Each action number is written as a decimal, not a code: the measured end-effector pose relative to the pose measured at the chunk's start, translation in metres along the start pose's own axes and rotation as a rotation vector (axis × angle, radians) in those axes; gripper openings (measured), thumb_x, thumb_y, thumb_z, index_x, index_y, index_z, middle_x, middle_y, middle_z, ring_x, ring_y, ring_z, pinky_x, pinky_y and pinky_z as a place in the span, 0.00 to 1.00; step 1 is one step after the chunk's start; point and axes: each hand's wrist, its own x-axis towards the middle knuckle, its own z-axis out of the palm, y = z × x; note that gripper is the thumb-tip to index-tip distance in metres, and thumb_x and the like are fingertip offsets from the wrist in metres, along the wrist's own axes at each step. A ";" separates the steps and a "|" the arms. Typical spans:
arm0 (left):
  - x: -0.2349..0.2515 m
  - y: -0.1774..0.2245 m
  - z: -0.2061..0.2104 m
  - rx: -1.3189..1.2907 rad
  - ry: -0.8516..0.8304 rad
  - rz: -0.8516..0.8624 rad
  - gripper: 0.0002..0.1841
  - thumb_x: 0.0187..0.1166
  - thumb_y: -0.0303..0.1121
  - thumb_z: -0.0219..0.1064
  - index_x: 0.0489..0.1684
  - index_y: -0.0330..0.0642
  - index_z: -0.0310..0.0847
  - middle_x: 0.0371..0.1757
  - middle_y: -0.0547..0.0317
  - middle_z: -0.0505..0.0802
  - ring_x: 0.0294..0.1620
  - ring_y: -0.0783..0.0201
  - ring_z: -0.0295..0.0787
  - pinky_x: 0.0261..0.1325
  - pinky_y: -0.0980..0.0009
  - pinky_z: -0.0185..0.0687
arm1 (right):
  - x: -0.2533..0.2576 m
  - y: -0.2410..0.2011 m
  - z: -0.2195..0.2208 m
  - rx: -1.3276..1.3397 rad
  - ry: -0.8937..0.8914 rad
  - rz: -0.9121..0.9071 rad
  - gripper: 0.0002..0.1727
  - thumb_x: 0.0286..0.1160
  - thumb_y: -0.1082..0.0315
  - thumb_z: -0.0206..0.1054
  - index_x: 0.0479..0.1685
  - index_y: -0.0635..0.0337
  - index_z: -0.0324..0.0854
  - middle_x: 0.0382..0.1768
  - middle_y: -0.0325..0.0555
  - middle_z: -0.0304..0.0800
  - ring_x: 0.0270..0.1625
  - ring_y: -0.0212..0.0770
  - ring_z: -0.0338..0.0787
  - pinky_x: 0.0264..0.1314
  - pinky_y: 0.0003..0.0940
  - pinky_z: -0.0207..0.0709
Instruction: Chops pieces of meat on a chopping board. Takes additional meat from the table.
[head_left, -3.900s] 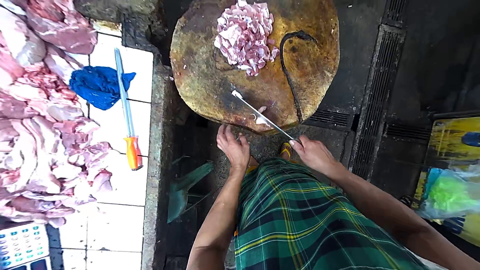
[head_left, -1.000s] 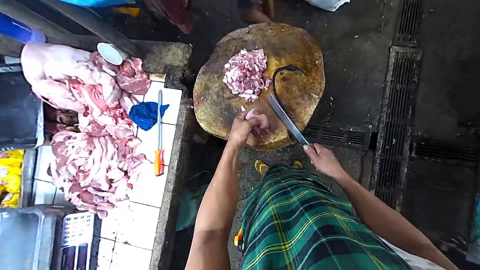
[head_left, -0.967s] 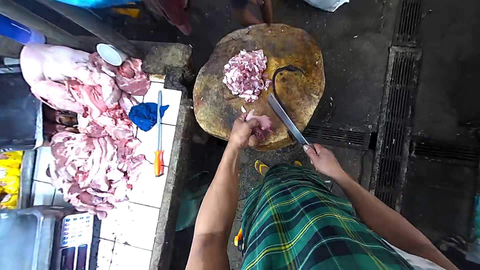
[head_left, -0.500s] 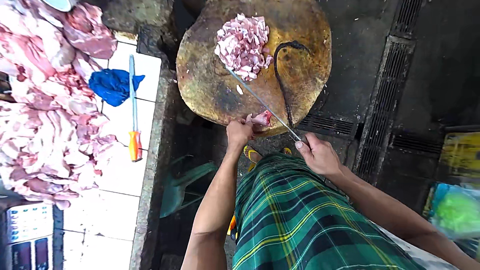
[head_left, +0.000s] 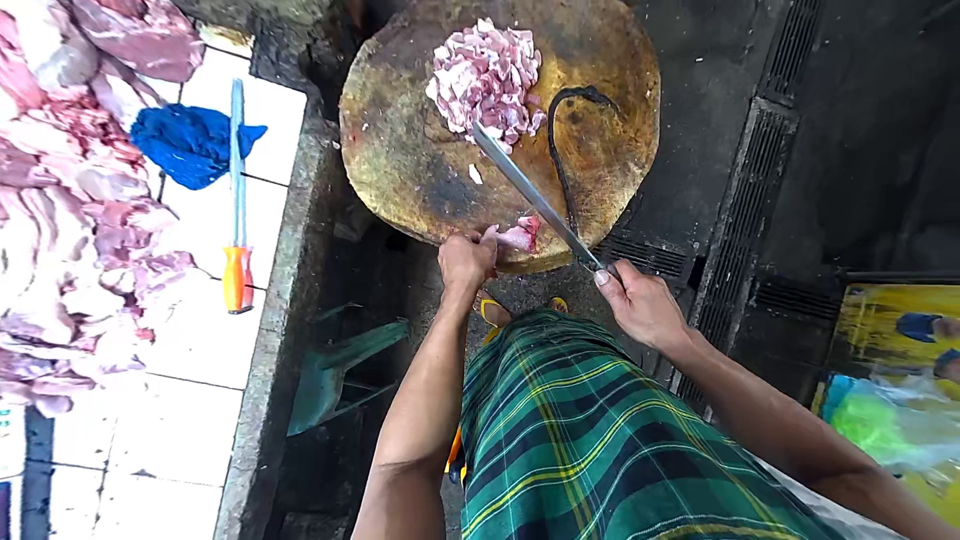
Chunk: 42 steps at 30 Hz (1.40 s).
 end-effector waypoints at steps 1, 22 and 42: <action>0.000 -0.001 0.001 0.002 0.004 0.001 0.22 0.79 0.58 0.66 0.42 0.48 0.92 0.43 0.47 0.96 0.50 0.43 0.93 0.55 0.33 0.83 | 0.000 -0.005 0.002 0.036 0.068 -0.082 0.30 0.89 0.36 0.47 0.49 0.54 0.81 0.19 0.41 0.78 0.21 0.42 0.82 0.22 0.45 0.78; -0.001 0.004 -0.007 -0.017 -0.060 0.049 0.21 0.76 0.54 0.70 0.43 0.43 0.90 0.41 0.45 0.94 0.48 0.42 0.93 0.54 0.33 0.83 | 0.021 0.014 0.042 -0.045 -0.245 0.059 0.38 0.87 0.29 0.41 0.53 0.54 0.80 0.31 0.50 0.87 0.37 0.54 0.92 0.39 0.59 0.85; 0.000 -0.047 0.043 0.031 0.470 0.798 0.10 0.76 0.37 0.70 0.42 0.41 0.90 0.50 0.48 0.93 0.58 0.50 0.90 0.62 0.54 0.87 | 0.008 0.002 0.049 0.087 0.061 -0.154 0.33 0.88 0.34 0.47 0.55 0.57 0.81 0.21 0.43 0.83 0.23 0.44 0.86 0.24 0.47 0.83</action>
